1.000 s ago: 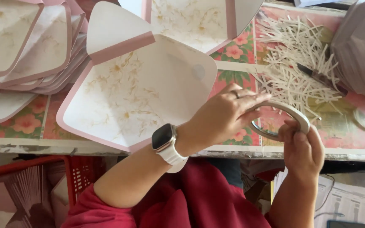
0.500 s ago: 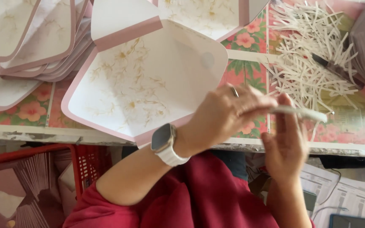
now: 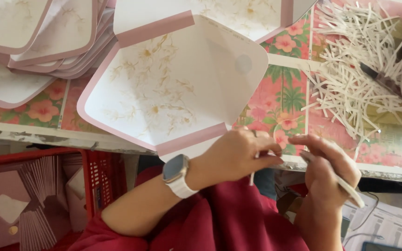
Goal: Assembling decorative invitations by folding paper and applying adhesive tape.
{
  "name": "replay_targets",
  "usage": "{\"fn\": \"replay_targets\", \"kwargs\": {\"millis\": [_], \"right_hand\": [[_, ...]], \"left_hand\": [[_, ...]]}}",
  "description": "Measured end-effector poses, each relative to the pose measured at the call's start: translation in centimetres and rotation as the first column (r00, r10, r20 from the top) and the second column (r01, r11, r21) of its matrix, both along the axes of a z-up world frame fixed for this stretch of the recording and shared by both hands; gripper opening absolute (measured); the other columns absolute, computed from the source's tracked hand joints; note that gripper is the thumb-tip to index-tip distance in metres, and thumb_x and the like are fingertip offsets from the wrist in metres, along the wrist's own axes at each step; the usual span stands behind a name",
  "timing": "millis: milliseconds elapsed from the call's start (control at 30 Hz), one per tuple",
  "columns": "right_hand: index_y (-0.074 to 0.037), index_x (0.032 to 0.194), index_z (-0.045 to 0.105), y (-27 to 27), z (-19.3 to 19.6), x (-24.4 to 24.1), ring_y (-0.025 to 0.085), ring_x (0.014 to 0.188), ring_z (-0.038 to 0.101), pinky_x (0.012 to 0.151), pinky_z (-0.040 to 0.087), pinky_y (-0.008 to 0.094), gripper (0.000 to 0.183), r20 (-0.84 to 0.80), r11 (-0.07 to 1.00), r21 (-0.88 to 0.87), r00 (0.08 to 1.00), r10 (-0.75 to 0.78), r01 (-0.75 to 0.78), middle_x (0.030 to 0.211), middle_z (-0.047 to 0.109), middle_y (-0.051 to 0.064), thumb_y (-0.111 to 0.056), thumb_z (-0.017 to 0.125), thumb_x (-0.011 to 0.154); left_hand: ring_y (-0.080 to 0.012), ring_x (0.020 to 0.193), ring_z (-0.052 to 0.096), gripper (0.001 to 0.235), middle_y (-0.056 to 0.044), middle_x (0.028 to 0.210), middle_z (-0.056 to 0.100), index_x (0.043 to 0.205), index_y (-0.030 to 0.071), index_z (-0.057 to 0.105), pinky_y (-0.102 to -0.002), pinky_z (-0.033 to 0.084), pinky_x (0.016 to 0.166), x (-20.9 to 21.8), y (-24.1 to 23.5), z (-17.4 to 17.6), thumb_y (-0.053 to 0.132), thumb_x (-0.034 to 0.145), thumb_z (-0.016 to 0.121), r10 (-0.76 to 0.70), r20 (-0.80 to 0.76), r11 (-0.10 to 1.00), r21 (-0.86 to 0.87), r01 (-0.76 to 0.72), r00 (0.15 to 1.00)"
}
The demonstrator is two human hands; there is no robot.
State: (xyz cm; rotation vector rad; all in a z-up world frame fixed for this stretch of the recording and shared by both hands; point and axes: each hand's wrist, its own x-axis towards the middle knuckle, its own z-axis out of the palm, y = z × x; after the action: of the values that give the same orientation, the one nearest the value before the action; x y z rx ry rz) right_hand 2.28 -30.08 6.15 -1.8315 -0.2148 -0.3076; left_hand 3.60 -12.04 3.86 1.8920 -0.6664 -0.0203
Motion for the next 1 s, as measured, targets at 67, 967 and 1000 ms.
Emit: {"fn": "replay_targets", "kwargs": {"millis": [67, 967, 1000], "right_hand": [[0.014, 0.107, 0.055, -1.8, -1.4, 0.7, 0.018, 0.06, 0.047, 0.058, 0.035, 0.024, 0.025, 0.074, 0.995, -0.059, 0.994, 0.079, -0.074, 0.093, 0.064, 0.027, 0.014, 0.049, 0.082], [-0.007, 0.09, 0.065, -0.4, -2.3, 2.7, 0.01, 0.071, 0.056, 0.066, 0.045, 0.024, 0.007, -0.253, 0.903, -0.354, 0.955, 0.158, -0.243, 0.076, 0.063, 0.002, -0.004, 0.059, 0.09], [-0.009, 0.088, 0.065, -0.4, -2.3, 2.9, 0.008, 0.066, 0.052, 0.062, 0.041, 0.023, 0.006, -0.289, 0.873, -0.376, 0.935, 0.207, -0.31, 0.074, 0.061, 0.0, -0.009, 0.06, 0.091]], "left_hand": [[-0.0137, 0.064, 0.057, 0.024, 0.0, 0.076, 0.065, 0.092, 0.016, 0.066, -0.029, 0.042, 0.064, 0.2, 1.6, 1.2, 0.036, 0.089, 0.054, 0.021, -0.15, 0.999, -0.033, -0.026, 0.988], [-0.0411, 0.121, 0.038, 0.072, -0.024, 0.142, 0.038, 0.145, 0.004, 0.023, -0.047, 0.036, 0.1, -0.8, 3.3, -2.8, 0.033, 0.091, 0.06, 0.404, 0.148, 0.846, 0.314, -0.43, 0.903], [-0.051, 0.138, 0.018, 0.079, -0.027, 0.149, 0.023, 0.144, 0.004, 0.031, -0.056, 0.023, 0.113, -0.8, 3.2, -3.9, 0.038, 0.084, 0.068, 0.334, 0.266, 0.72, 0.547, -0.427, 0.904]]}}
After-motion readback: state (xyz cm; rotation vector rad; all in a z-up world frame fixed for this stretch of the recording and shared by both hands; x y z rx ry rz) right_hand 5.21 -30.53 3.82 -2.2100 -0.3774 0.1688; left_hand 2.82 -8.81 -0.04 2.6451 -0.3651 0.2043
